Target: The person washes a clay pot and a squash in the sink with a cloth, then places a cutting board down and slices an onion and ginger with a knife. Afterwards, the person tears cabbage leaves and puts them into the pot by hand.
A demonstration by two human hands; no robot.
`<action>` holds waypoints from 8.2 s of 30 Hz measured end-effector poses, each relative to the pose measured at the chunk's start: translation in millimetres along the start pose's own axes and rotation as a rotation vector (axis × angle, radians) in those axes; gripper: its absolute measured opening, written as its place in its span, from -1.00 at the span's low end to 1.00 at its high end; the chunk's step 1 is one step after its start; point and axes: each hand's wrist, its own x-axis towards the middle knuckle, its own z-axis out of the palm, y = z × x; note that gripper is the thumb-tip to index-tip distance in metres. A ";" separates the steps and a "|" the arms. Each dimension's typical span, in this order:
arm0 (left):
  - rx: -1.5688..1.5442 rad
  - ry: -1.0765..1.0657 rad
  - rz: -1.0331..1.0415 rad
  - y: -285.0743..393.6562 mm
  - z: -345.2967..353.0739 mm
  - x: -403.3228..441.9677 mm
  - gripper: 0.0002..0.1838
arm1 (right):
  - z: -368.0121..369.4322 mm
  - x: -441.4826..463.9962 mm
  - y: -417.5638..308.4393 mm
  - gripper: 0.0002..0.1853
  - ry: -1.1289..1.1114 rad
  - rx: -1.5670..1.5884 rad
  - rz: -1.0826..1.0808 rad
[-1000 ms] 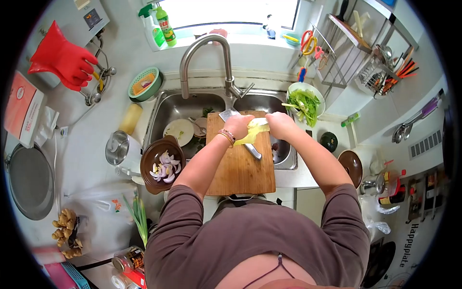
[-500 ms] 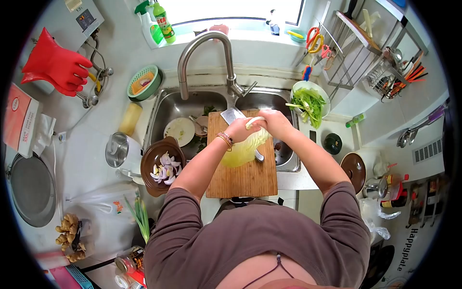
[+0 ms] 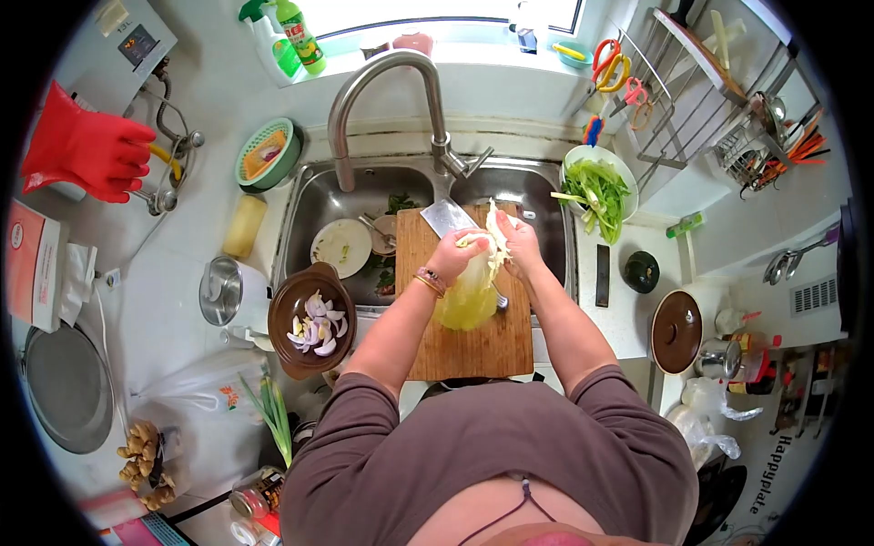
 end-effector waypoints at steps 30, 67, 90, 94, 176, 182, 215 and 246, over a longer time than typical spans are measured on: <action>-0.369 0.278 -0.069 27.1 -11.3 -119.4 -0.66 | 77.7 -51.5 24.1 -0.76 -0.230 -0.467 0.029; 0.848 0.432 -0.190 -38.0 -48.1 -125.7 -0.35 | 76.4 -33.4 34.8 -0.22 -0.666 -2.040 -0.122; 0.253 0.059 0.006 11.4 24.4 -35.3 -0.78 | -0.8 1.9 -21.7 -0.59 -0.266 -0.760 0.118; 0.109 0.154 0.009 -9.9 29.4 -19.3 -0.81 | -13.0 -3.2 5.7 -0.64 0.152 -0.047 0.306; 0.102 0.096 -0.207 -54.2 -3.6 -35.9 -0.78 | -32.1 -49.0 -1.6 -0.69 -0.209 -1.100 -0.172; 0.714 0.266 -0.118 -22.9 -14.8 -62.4 -0.70 | -43.9 -24.8 -36.4 -0.62 -0.275 -1.284 -0.225; 1.204 0.757 -0.263 39.3 -175.9 -300.5 -0.70 | 250.2 -60.8 203.7 -0.67 -0.686 -1.396 -0.430; 0.285 0.773 -0.040 23.7 -207.1 -287.0 -0.70 | 272.6 -93.9 192.7 -0.54 -0.642 -1.899 -0.192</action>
